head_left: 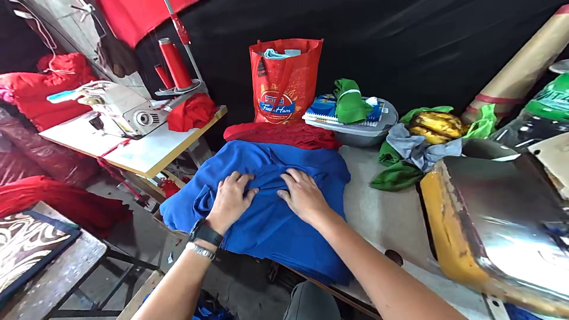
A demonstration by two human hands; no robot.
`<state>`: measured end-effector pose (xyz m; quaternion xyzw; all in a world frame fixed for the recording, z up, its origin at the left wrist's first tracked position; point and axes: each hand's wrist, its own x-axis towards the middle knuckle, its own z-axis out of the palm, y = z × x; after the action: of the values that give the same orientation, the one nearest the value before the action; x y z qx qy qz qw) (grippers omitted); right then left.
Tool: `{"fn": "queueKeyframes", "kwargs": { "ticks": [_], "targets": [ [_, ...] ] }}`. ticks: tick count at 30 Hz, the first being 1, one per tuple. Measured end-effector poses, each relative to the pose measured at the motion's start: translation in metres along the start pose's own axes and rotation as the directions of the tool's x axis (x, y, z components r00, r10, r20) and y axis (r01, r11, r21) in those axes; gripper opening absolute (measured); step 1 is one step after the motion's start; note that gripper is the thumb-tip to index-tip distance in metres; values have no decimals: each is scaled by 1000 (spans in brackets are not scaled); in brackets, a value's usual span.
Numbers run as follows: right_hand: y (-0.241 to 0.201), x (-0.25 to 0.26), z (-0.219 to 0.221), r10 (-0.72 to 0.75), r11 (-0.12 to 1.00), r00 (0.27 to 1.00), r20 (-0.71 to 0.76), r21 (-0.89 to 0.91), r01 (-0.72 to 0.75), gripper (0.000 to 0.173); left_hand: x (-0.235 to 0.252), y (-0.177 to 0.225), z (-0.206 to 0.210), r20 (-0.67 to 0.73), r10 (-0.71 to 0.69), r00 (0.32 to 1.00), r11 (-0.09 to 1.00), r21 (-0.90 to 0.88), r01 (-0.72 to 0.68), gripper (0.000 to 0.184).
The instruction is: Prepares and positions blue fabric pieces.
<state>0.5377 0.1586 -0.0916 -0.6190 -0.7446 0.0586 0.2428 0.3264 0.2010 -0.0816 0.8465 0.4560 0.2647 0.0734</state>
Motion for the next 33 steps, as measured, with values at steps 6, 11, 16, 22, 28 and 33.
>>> {"fn": "queueKeyframes", "kwargs": {
  "ticks": [6, 11, 16, 22, 28, 33],
  "targets": [
    [4, -1, 13, 127, 986, 992, 20, -109, -124, 60, 4, -32, -46, -147, -457, 877, 864, -307, 399, 42],
    [4, 1, 13, 125, 989, 992, 21, -86, -123, 60, -3, -39, -85, -397, -591, 702, 780, -503, 373, 48],
    [13, -1, 14, 37, 998, 995, -93, 53, -32, 54, -20, 65, -77, -329, -211, 921, 926, -370, 80, 34],
    [12, -3, 2, 36, 978, 998, -59, 207, -23, 44, -54, 64, -9, -131, -31, 991, 941, -338, -15, 25],
    [-38, -23, -18, 190, 892, 982, 8, 416, -176, 47, -74, 57, -15, 227, 153, 962, 877, -479, -26, 32],
    [-49, -35, -15, 131, 966, 986, 101, 211, -150, 22, -38, 39, -41, 49, 55, 997, 984, -170, -46, 27]
  ]
}}
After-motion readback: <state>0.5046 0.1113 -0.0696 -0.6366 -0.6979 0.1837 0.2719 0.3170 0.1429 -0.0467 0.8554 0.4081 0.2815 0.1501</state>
